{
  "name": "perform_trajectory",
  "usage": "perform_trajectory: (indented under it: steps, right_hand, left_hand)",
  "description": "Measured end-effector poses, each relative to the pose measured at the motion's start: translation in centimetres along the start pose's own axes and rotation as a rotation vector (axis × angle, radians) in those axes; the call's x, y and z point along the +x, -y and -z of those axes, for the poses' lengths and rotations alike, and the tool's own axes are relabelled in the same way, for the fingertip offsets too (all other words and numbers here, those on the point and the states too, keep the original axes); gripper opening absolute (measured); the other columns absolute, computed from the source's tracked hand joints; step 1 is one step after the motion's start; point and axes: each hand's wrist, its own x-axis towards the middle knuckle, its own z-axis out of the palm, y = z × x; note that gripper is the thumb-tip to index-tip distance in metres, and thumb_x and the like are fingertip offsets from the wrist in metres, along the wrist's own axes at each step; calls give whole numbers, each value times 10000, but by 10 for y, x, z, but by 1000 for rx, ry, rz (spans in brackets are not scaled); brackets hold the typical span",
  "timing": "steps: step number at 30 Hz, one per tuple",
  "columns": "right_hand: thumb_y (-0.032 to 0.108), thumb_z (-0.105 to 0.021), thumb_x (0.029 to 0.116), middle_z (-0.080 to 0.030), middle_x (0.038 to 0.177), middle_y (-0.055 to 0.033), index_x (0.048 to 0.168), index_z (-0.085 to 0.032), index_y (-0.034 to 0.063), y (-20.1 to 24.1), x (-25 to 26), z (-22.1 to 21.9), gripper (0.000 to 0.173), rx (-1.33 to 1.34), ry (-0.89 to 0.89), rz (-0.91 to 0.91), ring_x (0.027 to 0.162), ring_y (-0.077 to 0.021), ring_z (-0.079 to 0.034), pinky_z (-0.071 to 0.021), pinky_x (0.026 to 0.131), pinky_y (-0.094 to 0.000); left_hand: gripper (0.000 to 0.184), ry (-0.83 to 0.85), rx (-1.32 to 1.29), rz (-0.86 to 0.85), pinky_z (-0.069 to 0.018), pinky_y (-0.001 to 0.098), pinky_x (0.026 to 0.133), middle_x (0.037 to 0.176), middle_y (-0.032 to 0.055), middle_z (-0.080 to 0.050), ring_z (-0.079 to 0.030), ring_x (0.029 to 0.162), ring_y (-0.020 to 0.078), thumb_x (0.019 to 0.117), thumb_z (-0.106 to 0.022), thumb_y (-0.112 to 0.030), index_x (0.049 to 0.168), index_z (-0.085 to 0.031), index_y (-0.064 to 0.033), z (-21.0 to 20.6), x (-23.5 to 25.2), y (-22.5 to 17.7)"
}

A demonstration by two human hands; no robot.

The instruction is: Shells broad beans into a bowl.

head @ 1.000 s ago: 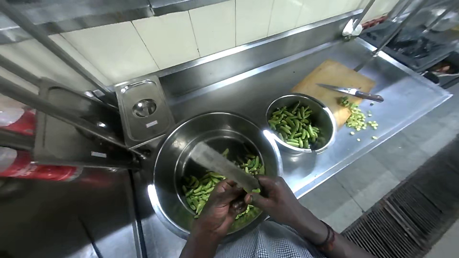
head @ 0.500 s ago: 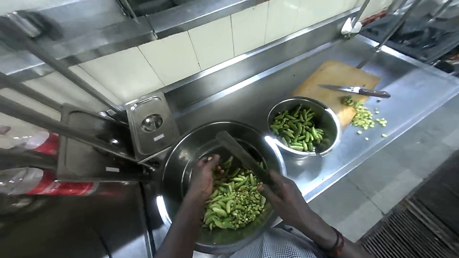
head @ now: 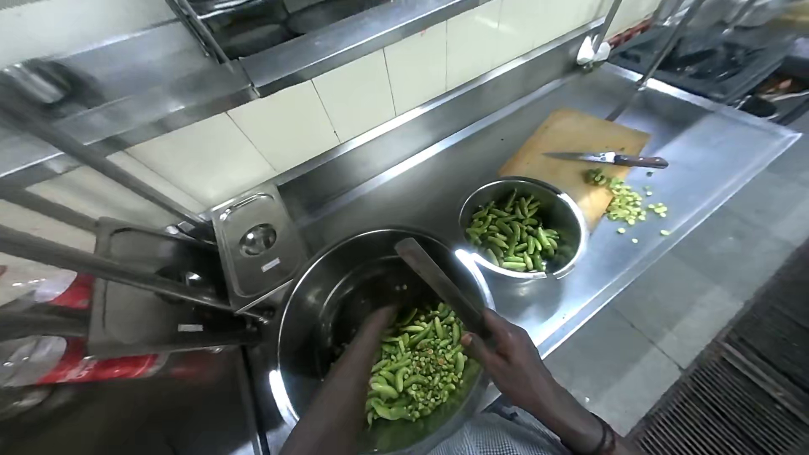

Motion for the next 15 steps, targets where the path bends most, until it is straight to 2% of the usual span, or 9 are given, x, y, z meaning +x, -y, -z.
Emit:
perform_trajectory:
  steps: [1, 2, 3, 4, 5, 7, 10, 13, 15]
  right_hand:
    - [547, -539, 1003, -665, 878, 29, 1090, -671, 154, 0, 0, 1, 423, 13, 2, -9, 773, -100, -657, -580, 693, -349]
    - [541, -540, 1003, -662, 871, 29, 1084, -668, 156, 0, 0, 0, 414, 22, 7, -17, 764, -101, -653, -576, 684, -348]
    - [541, -540, 1002, -660, 866, 31, 1080, -666, 160, 0, 1, 0, 409, 29, 11, -22, 761, -99, -650, -572, 680, -349]
    - [542, -538, 1003, -660, 868, 32, 1083, -666, 162, 0, 2, -1, 409, 38, 17, -24, 765, -96, -650, -572, 685, -348]
    - [541, -541, 1003, -665, 875, 34, 1091, -668, 162, 0, 3, -2, 410, 54, 29, -26, 776, -94, -656, -577, 696, -347]
    - [530, -570, 992, -670, 884, 30, 1100, -668, 155, 3, 6, -5, 402, 93, 61, -31, 790, -96, -661, -580, 718, -350]
    - [498, -658, 957, -670, 874, 30, 1104, -666, 144, 8, 9, -10, 383, 149, 81, -11, 762, -92, -651, -577, 704, -326]
    - [449, -754, 891, -662, 821, 43, 1064, -661, 142, 17, 10, -11, 364, 179, 91, 16, 701, -73, -639, -573, 657, -292]
    - [421, -799, 854, -652, 792, 58, 1000, -672, 153, 21, 10, -11, 331, 177, 111, 64, 677, -56, -622, -558, 628, -263]
  left_hand:
    - [440, -56, 14, 5, -450, 535, 1092, 1387, 216, -599, -580, 1284, 341, 1066, -534, -306, 1394, -579, -16, -12, 40, 18]
    - [394, -88, -31, 62, -496, 561, 1017, 1278, 236, -644, -631, 1172, 357, 1034, -603, -273, 1318, -621, 0, -16, 71, 26]
    - [341, -101, -135, 139, -533, 522, 927, 1179, 215, -669, -653, 1047, 320, 1018, -638, -234, 1268, -645, -3, -13, 84, 23]
    - [297, -106, -278, 210, -531, 418, 798, 1084, 147, -658, -614, 893, 230, 1017, -641, -216, 1253, -643, -36, -6, 83, 16]
    - [233, -114, -445, 260, -479, 291, 625, 942, 52, -619, -536, 706, 125, 1018, -632, -217, 1213, -648, -90, 0, 72, 8]
    - [139, -75, -872, 292, -401, 198, 482, 819, -6, -613, -471, 558, 54, 1009, -627, -210, 1110, -678, -129, 11, 38, -8]
    - [164, 127, -1253, 153, -418, 154, 457, 858, 28, -638, -497, 548, 30, 1030, -563, -194, 1100, -679, -101, 8, -5, -11]
    - [188, 177, -1435, 148, -433, 164, 474, 891, 71, -659, -513, 555, 46, 1027, -548, -158, 1102, -691, -61, -7, -36, -19]
    - [190, 191, -1485, 161, -448, 179, 484, 844, 65, -655, -518, 549, 55, 1032, -545, -173, 1056, -704, -73, -17, -47, -22]
